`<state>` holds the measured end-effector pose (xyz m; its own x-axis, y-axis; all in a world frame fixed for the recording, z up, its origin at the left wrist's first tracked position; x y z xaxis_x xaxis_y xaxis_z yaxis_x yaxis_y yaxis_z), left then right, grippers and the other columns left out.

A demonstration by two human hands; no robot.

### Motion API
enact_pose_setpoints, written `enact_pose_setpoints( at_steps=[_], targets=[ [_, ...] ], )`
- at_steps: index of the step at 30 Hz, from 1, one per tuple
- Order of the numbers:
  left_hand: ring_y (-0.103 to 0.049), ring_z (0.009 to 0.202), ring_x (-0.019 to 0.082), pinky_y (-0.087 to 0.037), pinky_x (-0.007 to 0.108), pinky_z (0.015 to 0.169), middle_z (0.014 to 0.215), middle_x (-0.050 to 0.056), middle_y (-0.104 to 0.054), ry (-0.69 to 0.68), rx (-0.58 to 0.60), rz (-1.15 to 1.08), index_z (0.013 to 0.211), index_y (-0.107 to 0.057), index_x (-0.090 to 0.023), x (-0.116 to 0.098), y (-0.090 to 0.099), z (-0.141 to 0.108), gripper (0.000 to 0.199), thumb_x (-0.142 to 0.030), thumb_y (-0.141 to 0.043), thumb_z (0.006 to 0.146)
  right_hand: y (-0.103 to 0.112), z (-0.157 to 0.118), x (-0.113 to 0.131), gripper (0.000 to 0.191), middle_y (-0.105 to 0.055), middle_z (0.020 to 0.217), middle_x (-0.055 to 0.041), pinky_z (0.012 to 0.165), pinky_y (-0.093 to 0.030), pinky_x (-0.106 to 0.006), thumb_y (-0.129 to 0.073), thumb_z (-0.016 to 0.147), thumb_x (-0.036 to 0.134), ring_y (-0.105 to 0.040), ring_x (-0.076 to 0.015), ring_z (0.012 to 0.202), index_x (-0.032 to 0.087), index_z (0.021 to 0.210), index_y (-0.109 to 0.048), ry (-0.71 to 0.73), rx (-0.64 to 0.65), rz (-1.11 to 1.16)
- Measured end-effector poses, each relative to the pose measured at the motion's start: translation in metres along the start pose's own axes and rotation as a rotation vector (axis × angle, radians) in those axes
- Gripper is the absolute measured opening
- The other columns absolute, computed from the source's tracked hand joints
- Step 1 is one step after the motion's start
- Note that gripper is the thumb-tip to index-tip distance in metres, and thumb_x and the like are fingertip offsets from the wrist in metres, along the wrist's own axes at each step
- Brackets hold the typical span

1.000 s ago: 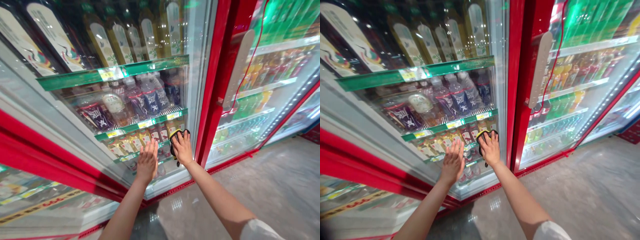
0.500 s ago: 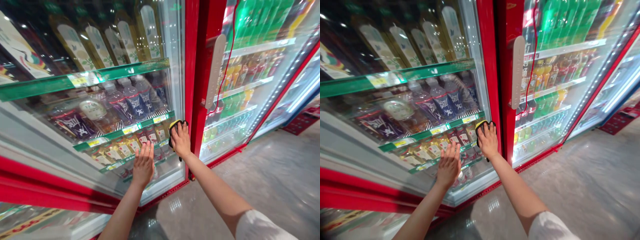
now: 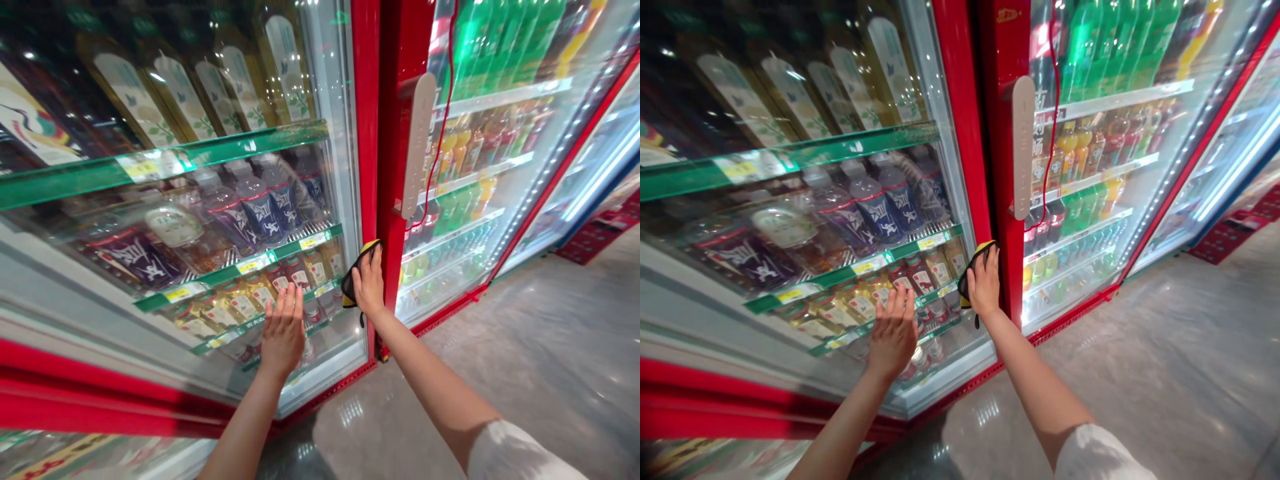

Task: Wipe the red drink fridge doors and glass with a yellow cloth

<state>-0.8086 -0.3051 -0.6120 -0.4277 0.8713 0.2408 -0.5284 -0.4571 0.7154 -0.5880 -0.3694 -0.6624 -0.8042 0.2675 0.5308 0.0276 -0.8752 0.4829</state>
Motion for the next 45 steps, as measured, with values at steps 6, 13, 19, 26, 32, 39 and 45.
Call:
enact_pose_setpoints(
  at_steps=[6,13,19,26,32,39,45],
  targets=[
    [-0.027,0.154,0.028,-0.017,0.048,0.127,0.163,0.018,-0.033,-0.002,0.052,0.014,0.163,-0.009,-0.013,0.005,-0.005,-0.010,0.081,-0.014,-0.051,0.094,-0.009,-0.023,-0.002,0.061,-0.001,0.170,-0.0205,0.119,-0.033,-0.062,-0.039,0.101,0.023,-0.002,-0.0360,0.157,0.016,0.159,-0.022,-0.009,-0.013,-0.086],
    [-0.032,0.152,0.029,-0.011,0.050,0.129,0.161,0.015,-0.037,0.116,0.125,-0.002,0.162,-0.020,-0.016,0.026,-0.002,-0.036,0.080,-0.013,-0.054,0.089,-0.016,-0.015,0.058,0.059,-0.005,0.171,-0.0182,0.118,-0.026,-0.071,-0.049,0.096,0.020,0.012,-0.0400,0.156,0.013,0.153,-0.037,0.072,-0.030,-0.084],
    [-0.027,0.154,0.028,-0.010,0.051,0.130,0.162,0.016,-0.035,0.178,0.140,0.015,0.163,-0.013,-0.016,0.040,0.001,-0.059,0.088,-0.012,-0.058,0.088,-0.047,-0.065,0.101,0.047,-0.050,0.154,-0.0090,0.122,-0.026,-0.063,-0.060,0.090,0.019,-0.005,-0.0339,0.158,0.027,0.136,-0.061,0.420,0.147,-0.081],
    [-0.012,0.156,0.026,-0.004,0.051,0.130,0.165,0.016,-0.026,0.191,0.116,0.018,0.163,-0.005,-0.015,0.057,0.003,-0.090,0.093,-0.013,-0.059,0.087,-0.052,-0.075,0.111,0.052,-0.042,0.159,-0.0142,0.120,-0.026,-0.069,-0.052,0.090,0.014,0.002,-0.0360,0.158,0.019,0.141,-0.057,0.255,0.066,-0.092],
    [-0.009,0.156,0.025,-0.003,0.048,0.130,0.166,0.016,-0.021,0.211,0.119,0.013,0.163,-0.002,-0.014,0.066,0.009,-0.107,0.092,-0.012,-0.057,0.089,-0.080,-0.121,0.153,0.056,-0.060,0.147,-0.0011,0.126,-0.018,-0.054,-0.054,0.092,0.013,-0.023,-0.0244,0.155,0.033,0.145,-0.054,0.567,0.266,-0.072],
    [-0.013,0.156,0.026,-0.004,0.047,0.130,0.166,0.015,-0.022,0.211,0.128,-0.011,0.163,-0.001,-0.016,0.074,0.012,-0.118,0.095,-0.011,-0.057,0.087,-0.076,-0.113,0.142,0.054,-0.053,0.153,-0.0052,0.124,-0.018,-0.058,-0.053,0.095,0.015,-0.024,-0.0290,0.155,0.032,0.146,-0.053,0.469,0.223,-0.138],
    [-0.017,0.156,0.027,-0.008,0.048,0.129,0.166,0.014,-0.025,0.199,0.154,-0.020,0.163,0.000,-0.017,0.076,0.012,-0.121,0.096,-0.008,-0.056,0.086,-0.074,-0.115,0.154,0.050,-0.059,0.148,-0.0048,0.126,-0.018,-0.055,-0.052,0.095,0.013,-0.020,-0.0278,0.156,0.028,0.142,-0.058,0.525,0.222,-0.151]
  ],
)
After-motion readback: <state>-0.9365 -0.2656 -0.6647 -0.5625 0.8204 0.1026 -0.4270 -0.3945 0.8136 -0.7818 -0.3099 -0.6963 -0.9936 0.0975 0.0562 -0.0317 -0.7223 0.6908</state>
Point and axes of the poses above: each hand's wrist, its own z-axis towards the middle knuckle, its own y-axis out of the back of the hand, x = y × z, the point moved 8 cm from there along z, towards the middle knuckle
